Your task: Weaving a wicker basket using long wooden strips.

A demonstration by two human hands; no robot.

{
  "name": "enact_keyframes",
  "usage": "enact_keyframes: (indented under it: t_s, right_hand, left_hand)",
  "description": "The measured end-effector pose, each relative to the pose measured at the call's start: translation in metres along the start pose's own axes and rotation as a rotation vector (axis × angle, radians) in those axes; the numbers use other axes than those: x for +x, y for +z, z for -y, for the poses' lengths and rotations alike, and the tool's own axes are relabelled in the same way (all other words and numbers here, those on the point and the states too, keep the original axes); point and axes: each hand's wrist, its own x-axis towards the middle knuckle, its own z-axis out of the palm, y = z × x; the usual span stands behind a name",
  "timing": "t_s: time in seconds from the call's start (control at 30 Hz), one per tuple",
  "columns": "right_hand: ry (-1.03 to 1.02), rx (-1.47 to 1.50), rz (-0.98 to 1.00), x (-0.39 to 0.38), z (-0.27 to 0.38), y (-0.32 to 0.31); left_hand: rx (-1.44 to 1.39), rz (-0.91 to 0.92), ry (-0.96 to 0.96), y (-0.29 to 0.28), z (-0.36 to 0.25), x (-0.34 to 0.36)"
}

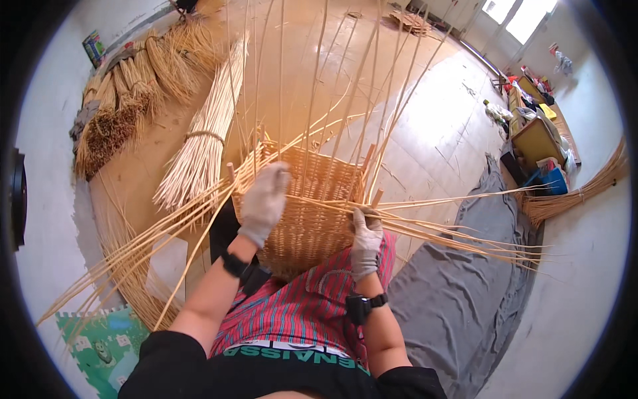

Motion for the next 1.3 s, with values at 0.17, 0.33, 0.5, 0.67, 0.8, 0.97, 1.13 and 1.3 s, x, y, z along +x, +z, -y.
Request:
enact_keyframes:
  t_s: [0.17,0.33,0.5,0.67,0.8,0.97,1.13,1.3]
  right_hand:
    - [-0.514,-0.421,0.076,0.023,0.069,0.095]
    - [-0.747,-0.457,0.219,0.062,0.11,0.117]
    - [-0.18,-0.018,0.01,-0.012,0.054,-0.019]
    - [-0.058,-0.14,-0.239,-0.025,0.085,-0.064]
    - [-0.859,-0.697,-0.127,0.031,0.106,-0.024]
    - [-0.411,0.094,0.112,0.105,0.152,0.025]
    - [-0.373,-0.03,-0.288,0.073,0.091,-0.075]
    - [-0.412,-0.199,-0.295,0.076,0.082,-0.078]
  left_hand:
    - [-0.428,0.69,-0.606,0.047,0.018,-0.023]
    - [-0.511,0.713,-0.833,0.038,0.003,-0.014]
    - [-0.591,0.726,-0.874,0.05,0.002,-0.017]
    - [-0.133,0.381,-0.25,0.077,-0.039,-0.013]
    - [-0.093,0.865,-0.219,0.134,-0.031,-0.045]
    - [-0.083,0.799,-0.351,0.115,-0.063,-0.037]
    - [-0.274,0.722,-0.207,0.107,-0.056,-0.044]
    - [0.102,0.263,0.3,0.101,-0.076,-0.058]
